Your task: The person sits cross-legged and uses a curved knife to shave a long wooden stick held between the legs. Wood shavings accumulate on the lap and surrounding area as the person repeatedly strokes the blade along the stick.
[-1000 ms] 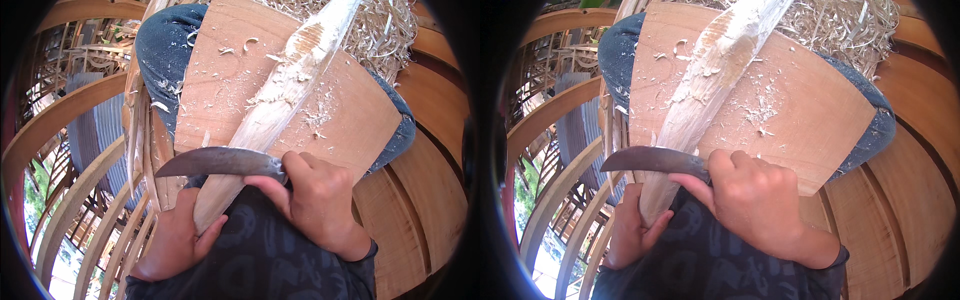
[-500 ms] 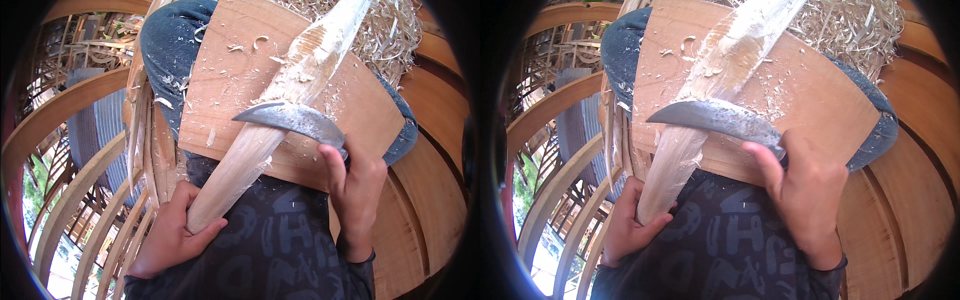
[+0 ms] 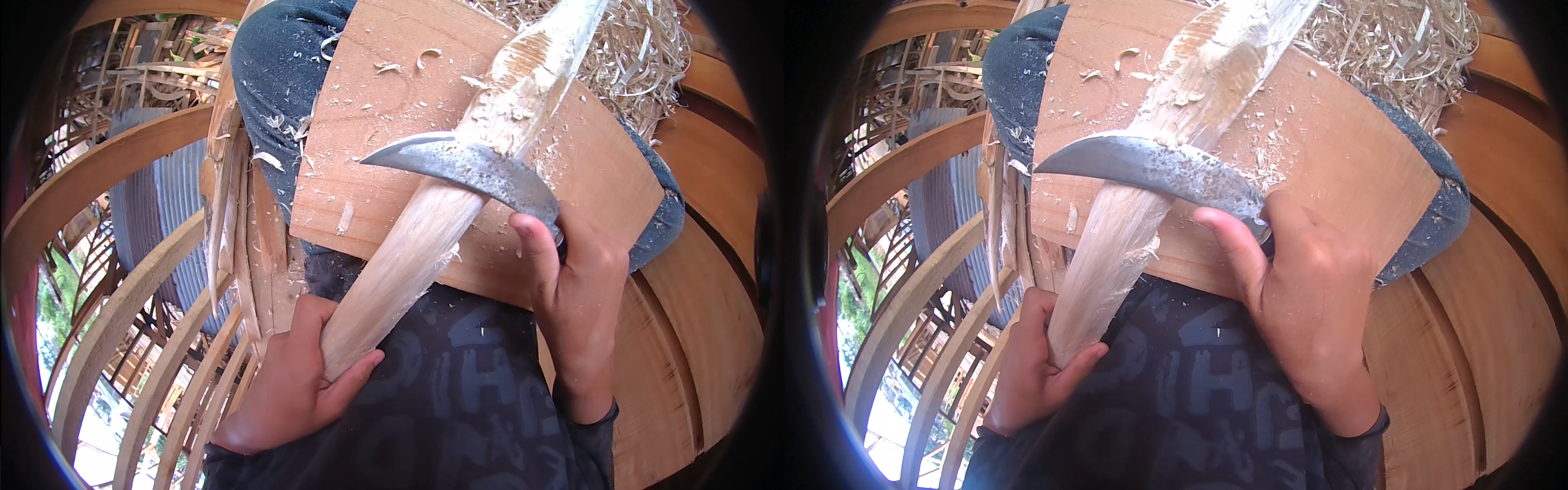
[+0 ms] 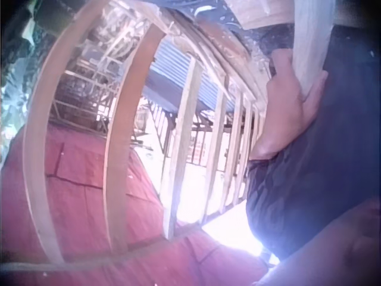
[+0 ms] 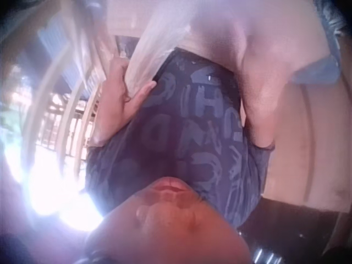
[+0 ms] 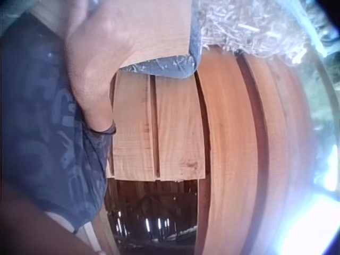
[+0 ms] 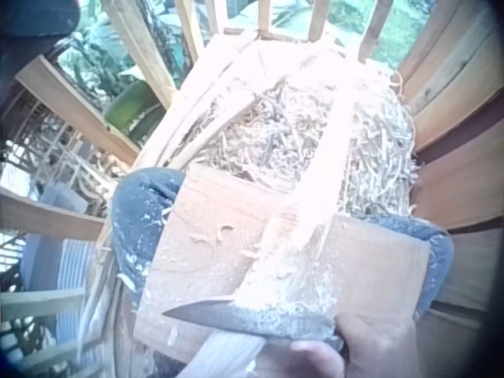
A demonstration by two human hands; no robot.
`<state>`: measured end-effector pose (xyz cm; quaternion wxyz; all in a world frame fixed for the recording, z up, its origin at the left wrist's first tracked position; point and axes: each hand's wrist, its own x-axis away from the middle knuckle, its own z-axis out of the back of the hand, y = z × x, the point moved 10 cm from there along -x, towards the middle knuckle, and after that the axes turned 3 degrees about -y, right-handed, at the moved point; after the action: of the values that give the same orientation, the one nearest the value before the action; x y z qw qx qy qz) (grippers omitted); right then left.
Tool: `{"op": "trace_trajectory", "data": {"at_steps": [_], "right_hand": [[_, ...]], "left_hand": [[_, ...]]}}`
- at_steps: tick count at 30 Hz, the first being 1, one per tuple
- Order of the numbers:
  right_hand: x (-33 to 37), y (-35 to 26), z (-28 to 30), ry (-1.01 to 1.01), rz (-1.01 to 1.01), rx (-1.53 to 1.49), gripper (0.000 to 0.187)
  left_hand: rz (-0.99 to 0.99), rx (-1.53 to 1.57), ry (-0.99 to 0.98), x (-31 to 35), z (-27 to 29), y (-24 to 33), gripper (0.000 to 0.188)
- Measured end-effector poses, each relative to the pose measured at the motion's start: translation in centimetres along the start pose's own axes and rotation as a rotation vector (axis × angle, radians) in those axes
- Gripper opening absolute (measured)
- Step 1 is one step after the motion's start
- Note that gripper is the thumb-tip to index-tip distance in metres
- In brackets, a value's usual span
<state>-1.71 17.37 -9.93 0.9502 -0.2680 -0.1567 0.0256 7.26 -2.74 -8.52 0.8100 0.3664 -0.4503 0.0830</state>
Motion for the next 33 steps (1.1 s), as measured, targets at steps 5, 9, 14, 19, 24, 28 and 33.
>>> {"op": "trace_trajectory", "data": {"at_steps": [5,9,14,19,24,28,33], "right_hand": [[-0.8,0.0,-0.3,-0.073,0.038,0.059,0.048],[-0.9,1.6,1.5,0.043,-0.088,0.093,0.045],[0.2,0.8,-1.3,-0.231,-0.145,-0.333,0.026],[1.2,0.3,-3.0,-0.514,-0.121,-0.854,0.020],[2.8,-2.9,-4.7,-0.767,0.228,-0.870,0.024],[1.1,2.2,-2.3,-0.425,-0.146,-1.031,0.024],[1.5,-0.6,-3.4,-0.452,0.008,-1.051,0.023]], "left_hand": [[0.010,0.042,0.064,1.0,-0.1,-0.7,0.043],[-0.014,0.051,0.014,0.0,0.1,0.0,0.042],[-0.030,0.040,0.048,0.1,0.2,-0.3,0.042],[0.013,0.098,-0.007,0.1,0.3,-1.0,0.042],[-0.014,0.102,0.024,0.1,0.2,-1.2,0.043],[-0.023,0.084,-0.001,-0.1,0.2,-0.9,0.043],[-0.093,0.004,0.020,-0.3,0.4,-0.6,0.043]]}}
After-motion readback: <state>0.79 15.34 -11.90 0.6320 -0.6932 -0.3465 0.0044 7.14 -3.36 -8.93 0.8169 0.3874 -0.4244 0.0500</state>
